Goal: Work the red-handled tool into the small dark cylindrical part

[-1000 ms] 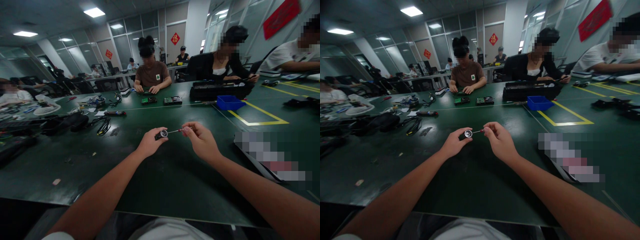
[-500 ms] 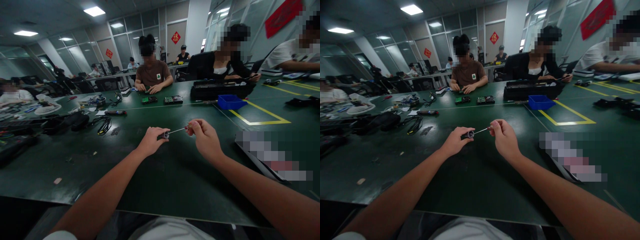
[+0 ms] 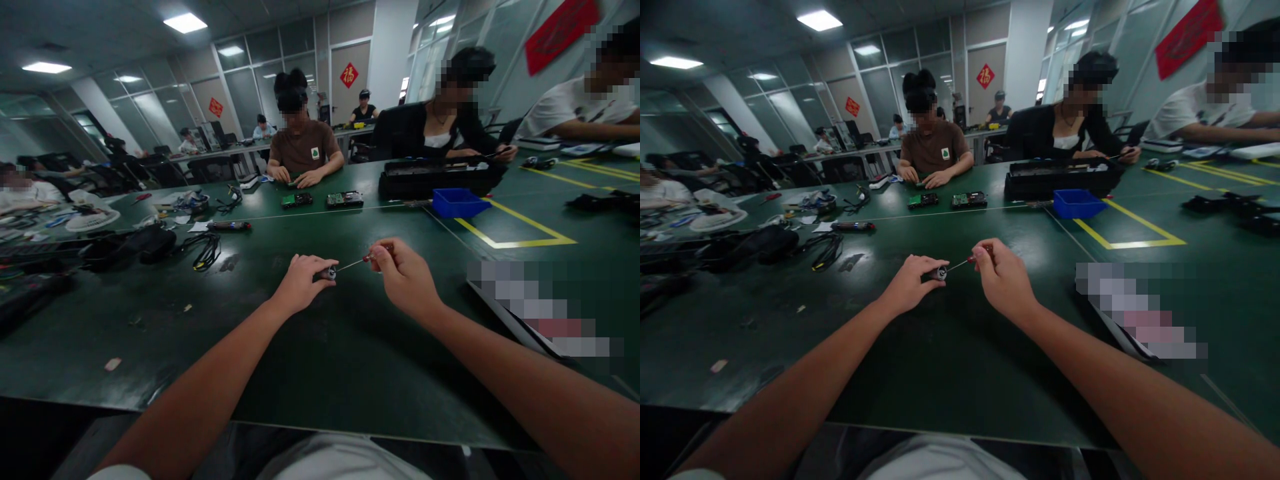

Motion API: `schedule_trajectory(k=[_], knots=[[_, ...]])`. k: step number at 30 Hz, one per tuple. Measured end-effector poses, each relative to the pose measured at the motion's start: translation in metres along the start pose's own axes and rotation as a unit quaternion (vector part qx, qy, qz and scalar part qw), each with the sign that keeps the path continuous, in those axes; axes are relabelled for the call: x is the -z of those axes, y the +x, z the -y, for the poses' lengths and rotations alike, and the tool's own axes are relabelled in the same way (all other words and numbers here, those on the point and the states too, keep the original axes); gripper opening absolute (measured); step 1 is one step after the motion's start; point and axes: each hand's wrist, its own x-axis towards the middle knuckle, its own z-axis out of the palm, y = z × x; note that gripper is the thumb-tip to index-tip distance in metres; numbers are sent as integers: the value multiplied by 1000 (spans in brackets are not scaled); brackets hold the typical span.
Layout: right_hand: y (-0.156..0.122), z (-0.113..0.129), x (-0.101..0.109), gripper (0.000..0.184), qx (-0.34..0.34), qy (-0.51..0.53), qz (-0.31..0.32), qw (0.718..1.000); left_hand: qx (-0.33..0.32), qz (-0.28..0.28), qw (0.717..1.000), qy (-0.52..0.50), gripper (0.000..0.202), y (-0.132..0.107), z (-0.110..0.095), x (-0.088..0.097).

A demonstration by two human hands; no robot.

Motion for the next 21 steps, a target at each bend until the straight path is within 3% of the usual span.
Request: schedule_trajectory(k=[7, 15, 21], knots=[[1, 2, 3, 25, 15, -58, 11, 998, 1, -5, 1000, -10, 45, 0, 2, -2], [-1, 0, 2, 29, 21, -10, 6, 1000, -2, 7, 1000, -8, 44, 0, 1, -2], [1, 3, 3, 27, 35, -43, 30, 998, -8, 8, 1000, 1, 43, 0, 3, -5]])
